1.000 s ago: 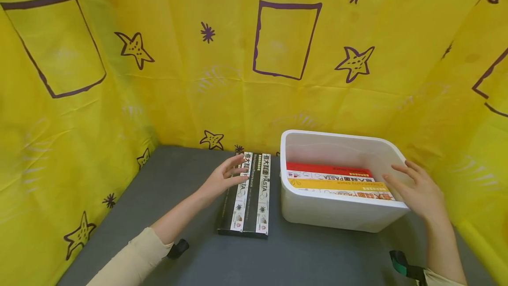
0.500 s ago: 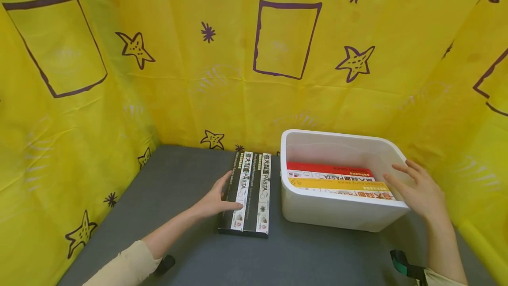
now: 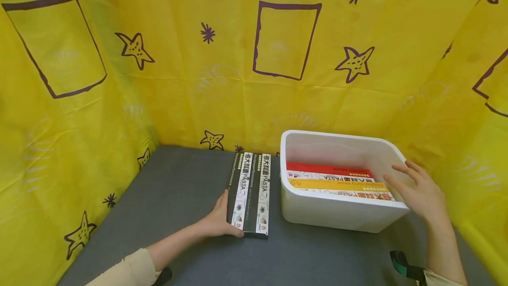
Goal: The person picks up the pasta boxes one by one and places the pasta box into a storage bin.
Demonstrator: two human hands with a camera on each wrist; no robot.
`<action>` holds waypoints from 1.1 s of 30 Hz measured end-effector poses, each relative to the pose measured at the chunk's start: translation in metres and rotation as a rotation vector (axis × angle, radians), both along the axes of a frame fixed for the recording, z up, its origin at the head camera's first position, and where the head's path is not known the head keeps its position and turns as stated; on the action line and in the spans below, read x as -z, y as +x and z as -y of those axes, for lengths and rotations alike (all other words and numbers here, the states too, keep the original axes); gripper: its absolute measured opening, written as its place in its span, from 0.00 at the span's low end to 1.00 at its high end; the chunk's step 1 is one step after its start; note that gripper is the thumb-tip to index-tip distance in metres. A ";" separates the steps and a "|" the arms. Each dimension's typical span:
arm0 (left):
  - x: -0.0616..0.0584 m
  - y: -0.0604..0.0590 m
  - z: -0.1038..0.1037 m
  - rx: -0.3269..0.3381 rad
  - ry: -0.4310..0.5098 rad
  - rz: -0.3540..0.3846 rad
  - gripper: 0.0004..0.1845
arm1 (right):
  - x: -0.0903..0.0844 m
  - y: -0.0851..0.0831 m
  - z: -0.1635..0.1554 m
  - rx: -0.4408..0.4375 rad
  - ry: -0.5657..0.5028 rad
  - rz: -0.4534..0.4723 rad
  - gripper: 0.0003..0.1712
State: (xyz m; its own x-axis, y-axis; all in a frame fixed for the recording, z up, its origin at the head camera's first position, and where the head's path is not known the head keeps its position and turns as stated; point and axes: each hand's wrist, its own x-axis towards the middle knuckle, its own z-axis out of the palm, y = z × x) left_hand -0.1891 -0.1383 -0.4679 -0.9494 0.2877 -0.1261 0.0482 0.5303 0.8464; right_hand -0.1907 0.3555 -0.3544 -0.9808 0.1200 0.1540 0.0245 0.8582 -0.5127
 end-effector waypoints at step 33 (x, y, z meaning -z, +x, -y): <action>0.005 0.008 0.001 -0.064 -0.009 -0.033 0.78 | 0.003 -0.001 0.000 0.003 -0.006 -0.008 0.40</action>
